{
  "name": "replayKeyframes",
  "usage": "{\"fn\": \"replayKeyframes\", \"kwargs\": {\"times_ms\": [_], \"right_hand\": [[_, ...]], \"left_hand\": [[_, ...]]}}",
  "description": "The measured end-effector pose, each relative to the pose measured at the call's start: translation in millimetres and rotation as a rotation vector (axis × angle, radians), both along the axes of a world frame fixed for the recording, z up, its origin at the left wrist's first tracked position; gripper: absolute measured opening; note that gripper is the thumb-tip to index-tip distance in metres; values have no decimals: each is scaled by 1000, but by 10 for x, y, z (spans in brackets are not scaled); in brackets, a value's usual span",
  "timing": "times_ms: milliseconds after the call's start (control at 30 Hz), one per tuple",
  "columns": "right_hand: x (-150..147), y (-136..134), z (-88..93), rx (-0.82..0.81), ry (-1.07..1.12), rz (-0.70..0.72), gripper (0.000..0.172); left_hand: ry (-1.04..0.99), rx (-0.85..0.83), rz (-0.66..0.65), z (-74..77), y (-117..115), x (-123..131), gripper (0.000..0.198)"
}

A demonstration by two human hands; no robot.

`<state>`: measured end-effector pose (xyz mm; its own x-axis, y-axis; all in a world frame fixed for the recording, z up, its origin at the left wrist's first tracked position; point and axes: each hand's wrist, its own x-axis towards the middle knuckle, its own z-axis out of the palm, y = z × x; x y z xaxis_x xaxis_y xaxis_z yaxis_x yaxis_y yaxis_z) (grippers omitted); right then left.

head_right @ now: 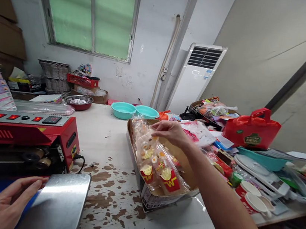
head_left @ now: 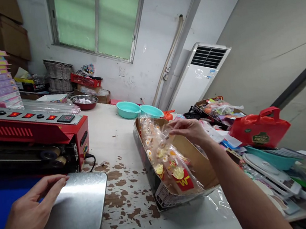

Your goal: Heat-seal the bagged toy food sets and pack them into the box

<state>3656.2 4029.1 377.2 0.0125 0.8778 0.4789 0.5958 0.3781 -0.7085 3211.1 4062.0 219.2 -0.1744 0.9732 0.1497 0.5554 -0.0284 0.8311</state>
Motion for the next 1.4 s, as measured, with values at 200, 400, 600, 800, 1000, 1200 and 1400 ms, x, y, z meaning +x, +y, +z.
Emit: {"fn": "replayKeyframes", "kwargs": {"times_ms": [200,400,600,800,1000,1200,1400], "right_hand": [[-618,-54,557,371,-149,-52,19],[-1400,115,266,260,106,88,23],[-1714,294,-183,-128,270,253,29],[-1948,423,-502,-538,422,354,35],[-2295,535,-838,-528,531,278,35],[-2513,588,-999,-559,567,273,35],[-2608,645,-1235,-514,554,215,29]], "left_hand": [[-328,99,-353,446,-49,536,44],[-735,-1,-824,621,-6,923,84],[-940,-230,-818,501,-134,634,40],[-968,-327,-693,308,-303,280,51],[-1060,-289,-520,345,-95,168,42],[-1041,-289,-241,359,297,122,32],[-1016,-261,-145,106,455,107,33]]}}
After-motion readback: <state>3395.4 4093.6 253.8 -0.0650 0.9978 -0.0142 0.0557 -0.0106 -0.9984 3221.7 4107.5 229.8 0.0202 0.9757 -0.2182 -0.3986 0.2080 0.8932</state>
